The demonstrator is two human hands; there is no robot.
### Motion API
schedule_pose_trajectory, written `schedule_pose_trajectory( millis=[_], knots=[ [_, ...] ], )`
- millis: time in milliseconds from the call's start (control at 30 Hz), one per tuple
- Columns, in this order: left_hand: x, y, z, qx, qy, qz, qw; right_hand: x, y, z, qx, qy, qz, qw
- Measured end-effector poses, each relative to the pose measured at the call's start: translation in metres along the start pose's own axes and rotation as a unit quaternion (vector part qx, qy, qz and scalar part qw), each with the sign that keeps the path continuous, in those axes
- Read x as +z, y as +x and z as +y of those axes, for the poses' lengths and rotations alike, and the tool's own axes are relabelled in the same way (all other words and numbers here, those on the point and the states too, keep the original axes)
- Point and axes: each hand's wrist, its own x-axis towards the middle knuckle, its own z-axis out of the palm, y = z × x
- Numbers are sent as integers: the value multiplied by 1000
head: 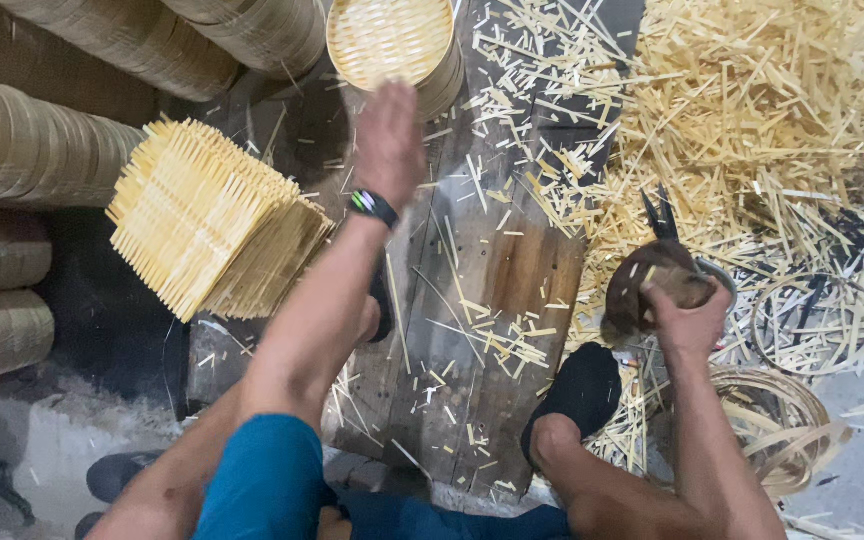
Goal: The person sits on the floor and repeatedly places a circular bamboo mat on a wooden block, trims the edges with shears, and stacks the finished mats. The person handles bamboo mats and shears throughout the clip.
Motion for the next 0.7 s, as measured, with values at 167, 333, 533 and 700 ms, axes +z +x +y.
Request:
schedule_pose_trajectory(
  millis=[167, 333, 533, 700],
  knots=[
    [6, -102, 142, -304, -303, -250, 868, 12, -24, -28, 13, 397, -323, 859],
    [4, -144, 169, -567, -549, -110, 605, 55, -35, -41, 36, 205, -244, 947],
    [-39, -112, 114, -449, -456, -217, 737, 92, -53, -8, 13, 130, -246, 961],
    [-102, -74, -4, -189, -149, -104, 965, 95, -61, 33, 15, 153, -248, 957]
  ],
)
